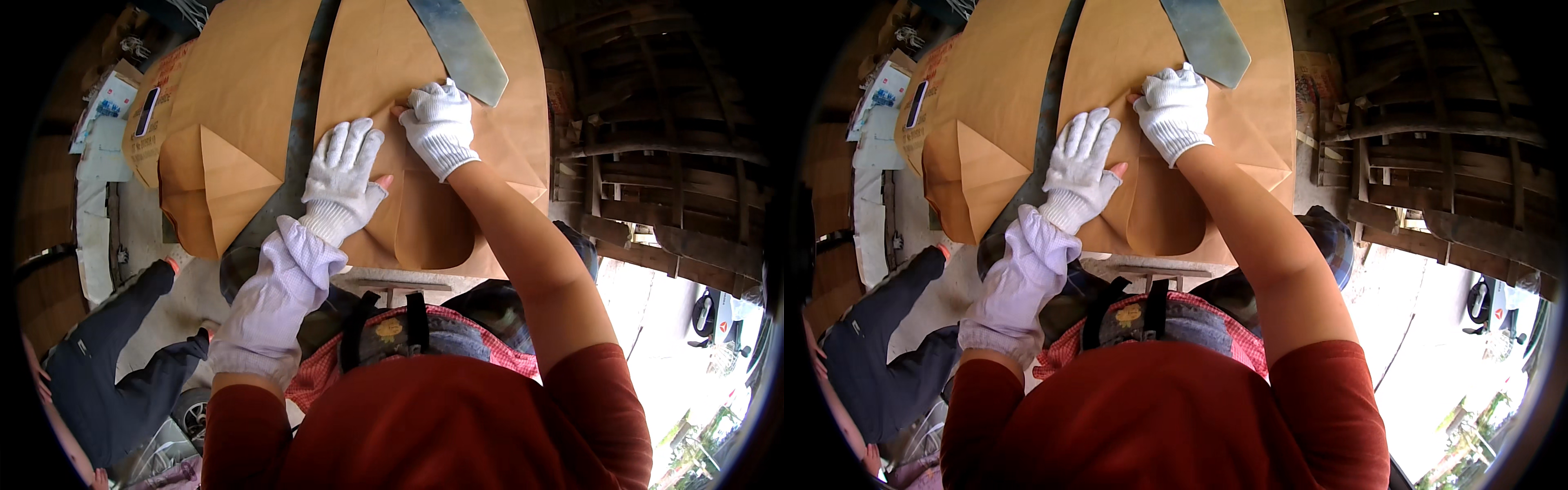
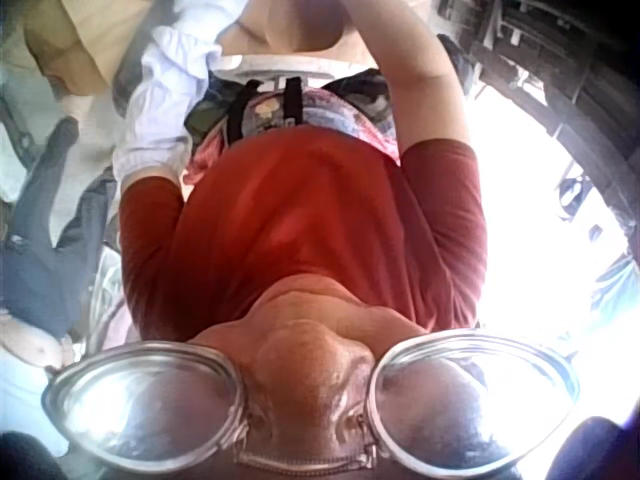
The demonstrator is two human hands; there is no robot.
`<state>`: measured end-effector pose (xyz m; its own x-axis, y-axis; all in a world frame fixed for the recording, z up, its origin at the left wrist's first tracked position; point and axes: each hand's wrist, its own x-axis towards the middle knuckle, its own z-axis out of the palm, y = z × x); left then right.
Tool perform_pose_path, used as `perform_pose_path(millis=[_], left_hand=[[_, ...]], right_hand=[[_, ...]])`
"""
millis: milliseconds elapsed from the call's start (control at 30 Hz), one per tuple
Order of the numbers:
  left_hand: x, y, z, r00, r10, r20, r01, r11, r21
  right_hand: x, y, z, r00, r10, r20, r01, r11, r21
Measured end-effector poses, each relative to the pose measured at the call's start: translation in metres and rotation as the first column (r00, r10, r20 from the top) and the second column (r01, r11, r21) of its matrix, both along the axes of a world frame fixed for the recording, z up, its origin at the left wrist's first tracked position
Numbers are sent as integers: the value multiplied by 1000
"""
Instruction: The person places a metal template on a large sheet of brown paper, cuts the paper with scissors, and folds the paper around the template to form a package. The person then carries the wrapped package to a workbench and continues folding and securing the paper.
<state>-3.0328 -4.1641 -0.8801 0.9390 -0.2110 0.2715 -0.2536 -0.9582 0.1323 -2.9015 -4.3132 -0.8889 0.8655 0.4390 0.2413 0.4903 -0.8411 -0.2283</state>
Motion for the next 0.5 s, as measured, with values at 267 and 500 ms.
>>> perform_pose_path(millis=[267,500], left_hand=[[7,-3,-4,999,5,-48,-3,1000,28],[5,-4,7,992,-9,-126,13,999,35]], right_hand=[[-5,1,20,999,-6,41,10,996,-92],[78,-51,100,898,-279,-339,198,947,-254]])
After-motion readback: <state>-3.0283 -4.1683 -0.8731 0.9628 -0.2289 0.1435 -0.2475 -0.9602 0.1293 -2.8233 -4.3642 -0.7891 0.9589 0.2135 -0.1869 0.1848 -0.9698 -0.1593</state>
